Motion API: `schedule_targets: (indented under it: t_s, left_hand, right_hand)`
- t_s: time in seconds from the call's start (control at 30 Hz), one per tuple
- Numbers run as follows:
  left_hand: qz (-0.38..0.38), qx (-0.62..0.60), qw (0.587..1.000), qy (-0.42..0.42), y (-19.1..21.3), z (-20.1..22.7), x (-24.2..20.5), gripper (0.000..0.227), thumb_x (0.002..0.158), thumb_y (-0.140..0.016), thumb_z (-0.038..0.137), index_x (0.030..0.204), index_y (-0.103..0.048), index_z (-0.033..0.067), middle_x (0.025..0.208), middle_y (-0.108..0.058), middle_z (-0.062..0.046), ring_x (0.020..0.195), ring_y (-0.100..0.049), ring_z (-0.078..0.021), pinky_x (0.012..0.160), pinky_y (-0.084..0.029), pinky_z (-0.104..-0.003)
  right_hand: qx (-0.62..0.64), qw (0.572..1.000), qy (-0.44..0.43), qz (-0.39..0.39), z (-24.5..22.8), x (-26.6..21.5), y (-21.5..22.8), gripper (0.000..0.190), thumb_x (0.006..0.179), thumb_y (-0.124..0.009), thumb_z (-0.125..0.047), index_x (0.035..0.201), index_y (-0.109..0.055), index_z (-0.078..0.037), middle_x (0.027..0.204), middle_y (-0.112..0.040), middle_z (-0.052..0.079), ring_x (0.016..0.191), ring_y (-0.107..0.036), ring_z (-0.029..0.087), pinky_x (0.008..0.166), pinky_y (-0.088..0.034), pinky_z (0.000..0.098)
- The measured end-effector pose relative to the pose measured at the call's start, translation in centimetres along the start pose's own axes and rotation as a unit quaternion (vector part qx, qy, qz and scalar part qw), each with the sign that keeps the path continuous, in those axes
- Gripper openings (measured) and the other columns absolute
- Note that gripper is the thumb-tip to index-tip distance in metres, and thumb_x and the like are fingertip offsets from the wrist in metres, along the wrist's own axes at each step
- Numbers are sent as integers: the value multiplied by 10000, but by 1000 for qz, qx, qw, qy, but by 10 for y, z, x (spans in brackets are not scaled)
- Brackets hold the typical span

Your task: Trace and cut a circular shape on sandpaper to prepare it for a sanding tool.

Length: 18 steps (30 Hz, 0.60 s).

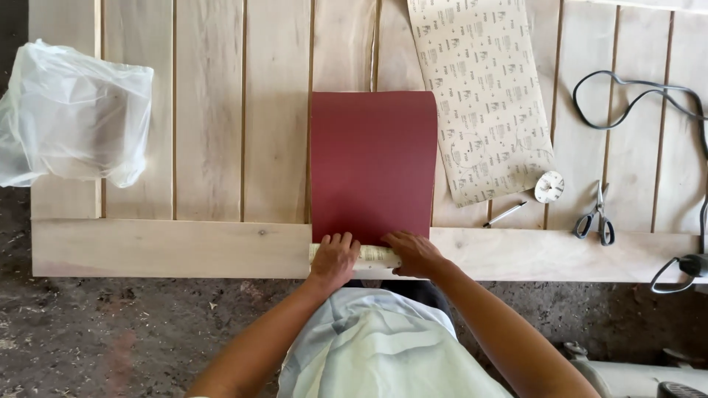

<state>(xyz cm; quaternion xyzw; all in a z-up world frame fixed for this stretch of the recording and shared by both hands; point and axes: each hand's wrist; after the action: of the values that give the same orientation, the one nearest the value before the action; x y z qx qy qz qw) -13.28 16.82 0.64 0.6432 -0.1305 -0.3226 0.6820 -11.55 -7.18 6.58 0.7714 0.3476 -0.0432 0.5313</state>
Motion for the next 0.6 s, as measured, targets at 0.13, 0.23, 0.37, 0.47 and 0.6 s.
schedule_targets:
  t_s: [0.13, 0.23, 0.37, 0.47, 0.6]
  left_hand:
    - [40, -48, 998, -23, 38, -10, -1, 511, 651, -875, 413, 986, -651, 98, 1105, -578, -91, 1044, -589, -277, 799, -541, -406]
    - [52, -91, 993, -55, 23, -14, 4, 606, 654, -876, 489, 1007, -642, 56, 1002, -596, -105, 957, -629, -288, 722, -573, -394]
    - [32, -139, 983, -114, 11, -23, 14, 638, 751, -809, 617, 1050, -642, 79, 979, -628, -91, 934, -665, -280, 770, -587, -422]
    - [12, -132, 985, -109, 16, -19, 17, 619, 773, -755, 643, 982, -646, 70, 1055, -622, -99, 958, -675, -259, 760, -599, -408]
    - [27, -137, 980, -140, 3, -29, 24, 637, 769, -712, 651, 1043, -665, 77, 1087, -628, -113, 957, -673, -295, 733, -598, -431]
  right_hand:
    - [0, 999, -31, -40, -10, 1, 16, 726, 578, -930, -259, 1188, -571, -95, 1154, -607, 98, 1080, -626, 353, 892, -530, 474]
    - [-2, 998, -36, -51, -5, -2, 13, 697, 580, -947, -332, 1132, -589, -105, 1156, -601, 104, 1040, -639, 345, 865, -535, 469]
    - [34, 998, -44, -32, 3, 2, 8, 677, 632, -929, -437, 1130, -602, -114, 1111, -646, 86, 1062, -639, 333, 871, -522, 471]
    - [27, 998, -62, -13, 0, -6, 5, 719, 674, -899, -490, 1199, -578, -118, 1124, -654, 82, 1106, -614, 330, 913, -498, 472]
    - [-80, 995, -50, 22, -16, -7, -8, 802, 766, -823, -493, 1391, -489, -118, 1276, -586, 99, 1219, -537, 313, 1010, -454, 469]
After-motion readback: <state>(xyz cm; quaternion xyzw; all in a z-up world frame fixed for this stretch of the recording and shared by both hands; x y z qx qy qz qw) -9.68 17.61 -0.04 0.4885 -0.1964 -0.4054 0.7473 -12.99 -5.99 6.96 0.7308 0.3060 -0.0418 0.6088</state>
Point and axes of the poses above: each hand's wrist, its own x-axis towards the middle knuckle, its own y-axis out of the back of the hand, z = x × y
